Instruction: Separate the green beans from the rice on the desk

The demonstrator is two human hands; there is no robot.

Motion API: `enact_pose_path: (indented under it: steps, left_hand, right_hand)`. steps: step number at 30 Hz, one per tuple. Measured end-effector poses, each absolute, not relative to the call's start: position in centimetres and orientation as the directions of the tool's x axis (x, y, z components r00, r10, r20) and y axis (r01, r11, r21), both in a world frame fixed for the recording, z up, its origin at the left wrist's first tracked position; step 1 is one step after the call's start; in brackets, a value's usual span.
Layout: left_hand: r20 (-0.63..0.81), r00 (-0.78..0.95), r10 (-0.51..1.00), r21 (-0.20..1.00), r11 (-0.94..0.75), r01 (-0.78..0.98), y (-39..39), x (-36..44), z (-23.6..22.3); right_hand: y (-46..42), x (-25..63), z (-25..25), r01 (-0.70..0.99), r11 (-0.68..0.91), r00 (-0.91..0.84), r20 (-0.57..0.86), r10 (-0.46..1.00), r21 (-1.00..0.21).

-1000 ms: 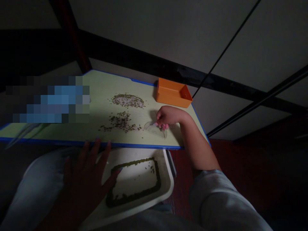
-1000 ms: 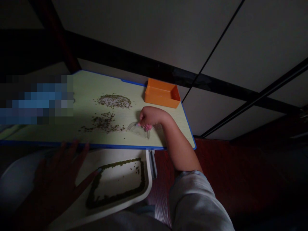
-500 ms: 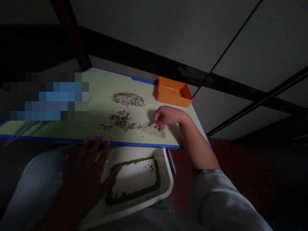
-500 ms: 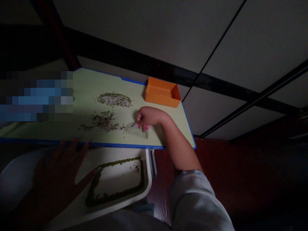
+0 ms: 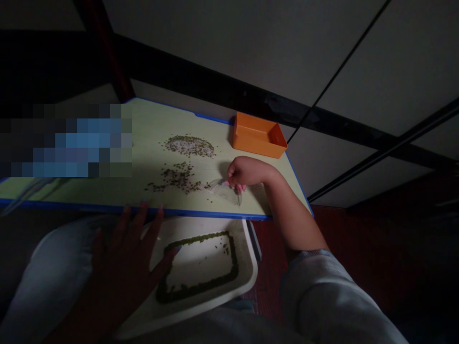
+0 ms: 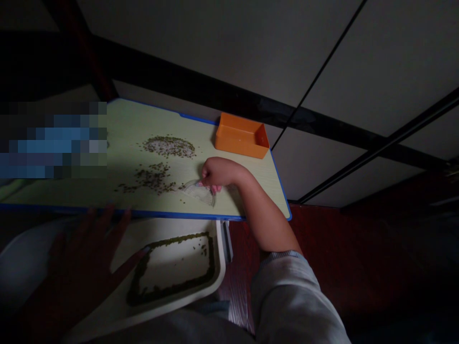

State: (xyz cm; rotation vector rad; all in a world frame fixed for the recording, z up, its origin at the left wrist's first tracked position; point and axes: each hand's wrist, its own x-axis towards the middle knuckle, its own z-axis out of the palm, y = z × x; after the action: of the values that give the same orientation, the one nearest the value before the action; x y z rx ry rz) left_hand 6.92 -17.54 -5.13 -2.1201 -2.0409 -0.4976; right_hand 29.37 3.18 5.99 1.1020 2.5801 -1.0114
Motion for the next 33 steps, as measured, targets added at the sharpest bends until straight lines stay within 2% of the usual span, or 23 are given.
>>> enact_pose_path:
  steps: [6, 18, 24, 33]
  left_hand:
    - [0.341, 0.009, 0.940, 0.125, -0.055, 0.991, -17.54, 7.00, -5.03]
    - [0.330, 0.003, 0.944, 0.131, -0.049, 0.990, -17.79, 7.05, -5.06]
    - [0.336, 0.009, 0.942, 0.134, -0.058, 0.989, -17.62, 7.02, -5.10]
    - [0.345, 0.036, 0.938, 0.102, -0.076, 0.992, -17.61, 6.47, -5.68]
  right_hand:
    - [3.33, 29.65, 6.13, 0.723, 0.473, -0.685, -0.432, 0.587, -0.504]
    - [3.19, 29.52, 6.29, 0.726, 0.462, -0.679, -0.429, 0.595, -0.509]
    - [3.27, 29.57, 6.41, 0.757, 0.449, -0.646, -0.441, 0.623, -0.475]
    - [3.45, 29.73, 6.66, 0.774, 0.446, -0.627, -0.449, 0.636, -0.449]
